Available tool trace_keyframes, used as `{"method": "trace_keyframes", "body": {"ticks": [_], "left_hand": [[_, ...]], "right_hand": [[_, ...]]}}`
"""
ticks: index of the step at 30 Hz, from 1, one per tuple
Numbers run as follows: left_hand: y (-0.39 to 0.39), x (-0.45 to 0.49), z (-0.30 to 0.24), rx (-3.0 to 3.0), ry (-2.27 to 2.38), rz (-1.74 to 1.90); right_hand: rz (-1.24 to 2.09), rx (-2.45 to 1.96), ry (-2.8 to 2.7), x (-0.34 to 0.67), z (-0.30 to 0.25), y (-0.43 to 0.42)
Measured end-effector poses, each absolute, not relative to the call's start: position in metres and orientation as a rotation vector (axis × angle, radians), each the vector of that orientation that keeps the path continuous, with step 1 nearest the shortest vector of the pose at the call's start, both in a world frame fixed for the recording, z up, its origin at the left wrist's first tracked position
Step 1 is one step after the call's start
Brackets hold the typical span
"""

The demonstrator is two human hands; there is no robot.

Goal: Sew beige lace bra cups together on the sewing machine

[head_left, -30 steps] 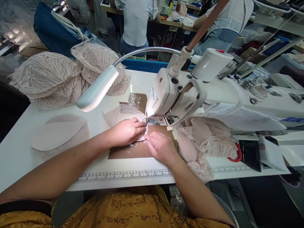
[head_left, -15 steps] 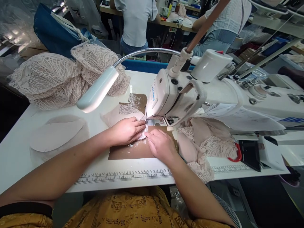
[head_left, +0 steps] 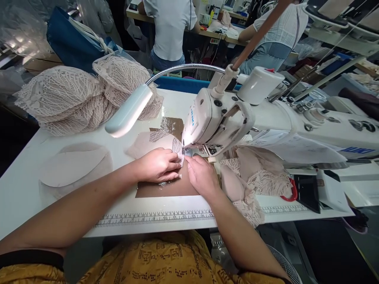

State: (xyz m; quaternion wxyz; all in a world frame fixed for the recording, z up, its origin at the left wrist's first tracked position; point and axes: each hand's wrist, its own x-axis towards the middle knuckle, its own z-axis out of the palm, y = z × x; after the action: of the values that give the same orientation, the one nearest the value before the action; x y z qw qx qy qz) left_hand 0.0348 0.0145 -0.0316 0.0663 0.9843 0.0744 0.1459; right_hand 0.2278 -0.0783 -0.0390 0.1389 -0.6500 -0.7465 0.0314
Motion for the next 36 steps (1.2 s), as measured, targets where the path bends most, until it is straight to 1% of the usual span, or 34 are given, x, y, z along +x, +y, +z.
{"method": "trace_keyframes", "body": {"ticks": [6, 13, 25, 30, 36], "left_hand": [[0.012, 0.035, -0.031, 2.91, 0.15, 0.433], [0.011, 0.037, -0.031, 2.921, 0.292, 0.515], [0.021, 0.036, -0.037, 2.96, 0.446, 0.52], [0.027, 0.035, -0.04, 2.929, 0.518, 0.576], [0.032, 0.034, -0.045, 2.911, 0.664, 0.586]], "right_hand": [[0.068, -1.745, -2.261, 0.229, -0.041, -0.082], [-0.065, -1.708, -2.308, 0.229, -0.043, -0.086], [-0.019, -1.884, -2.275, 0.222, -0.042, -0.078], [-0.041, -1.849, -2.267, 0.224, -0.044, -0.078], [0.015, -1.828, -2.251, 0.227, -0.045, -0.079]]}}
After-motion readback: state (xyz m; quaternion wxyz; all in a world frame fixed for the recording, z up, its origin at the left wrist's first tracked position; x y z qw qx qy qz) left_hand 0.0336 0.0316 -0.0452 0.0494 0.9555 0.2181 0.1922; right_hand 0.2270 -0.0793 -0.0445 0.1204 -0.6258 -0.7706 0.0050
